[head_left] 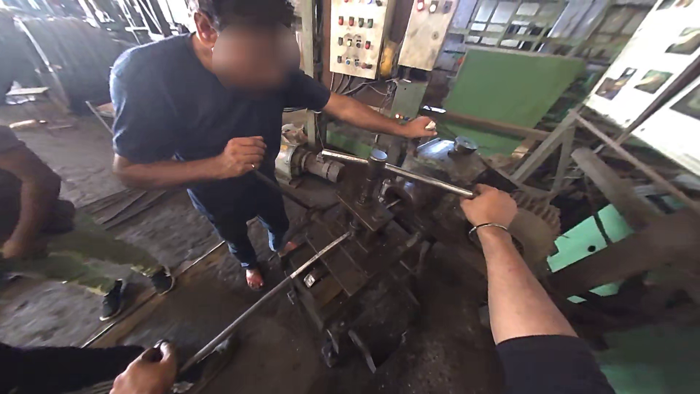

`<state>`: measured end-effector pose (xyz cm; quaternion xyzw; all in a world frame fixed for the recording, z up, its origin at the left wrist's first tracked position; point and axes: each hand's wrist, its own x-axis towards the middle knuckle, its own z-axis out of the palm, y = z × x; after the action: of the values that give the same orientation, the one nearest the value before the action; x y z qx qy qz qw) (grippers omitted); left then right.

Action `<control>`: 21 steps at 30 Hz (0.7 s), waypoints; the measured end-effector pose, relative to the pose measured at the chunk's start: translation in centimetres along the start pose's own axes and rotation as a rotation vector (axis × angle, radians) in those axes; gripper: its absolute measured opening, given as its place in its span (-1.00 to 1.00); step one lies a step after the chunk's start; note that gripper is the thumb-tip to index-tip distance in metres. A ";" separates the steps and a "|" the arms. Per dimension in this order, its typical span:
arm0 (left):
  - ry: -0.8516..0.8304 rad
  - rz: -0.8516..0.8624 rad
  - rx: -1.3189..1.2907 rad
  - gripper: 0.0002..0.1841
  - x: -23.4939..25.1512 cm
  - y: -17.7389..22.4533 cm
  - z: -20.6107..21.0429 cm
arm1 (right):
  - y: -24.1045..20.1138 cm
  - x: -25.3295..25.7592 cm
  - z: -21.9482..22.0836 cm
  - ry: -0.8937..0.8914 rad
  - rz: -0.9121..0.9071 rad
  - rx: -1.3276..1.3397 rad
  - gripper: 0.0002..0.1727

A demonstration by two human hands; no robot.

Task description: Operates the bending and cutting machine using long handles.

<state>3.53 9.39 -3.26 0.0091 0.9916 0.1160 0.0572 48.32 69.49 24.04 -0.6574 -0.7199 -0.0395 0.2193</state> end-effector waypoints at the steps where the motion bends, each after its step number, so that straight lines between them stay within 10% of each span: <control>1: -0.005 0.000 0.001 -0.41 0.0 0.0 0.0 | 0.0 0.0 0.0 -0.001 -0.001 -0.002 -0.67; 21: 0.013 0.023 -0.023 -0.41 -0.3 0.4 -0.2 | 0.1 0.3 0.3 0.009 -0.012 -0.014 -0.68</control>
<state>3.77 9.72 -2.92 0.0188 0.9903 0.1283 0.0495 48.34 69.82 23.88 -0.6542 -0.7227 -0.0487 0.2177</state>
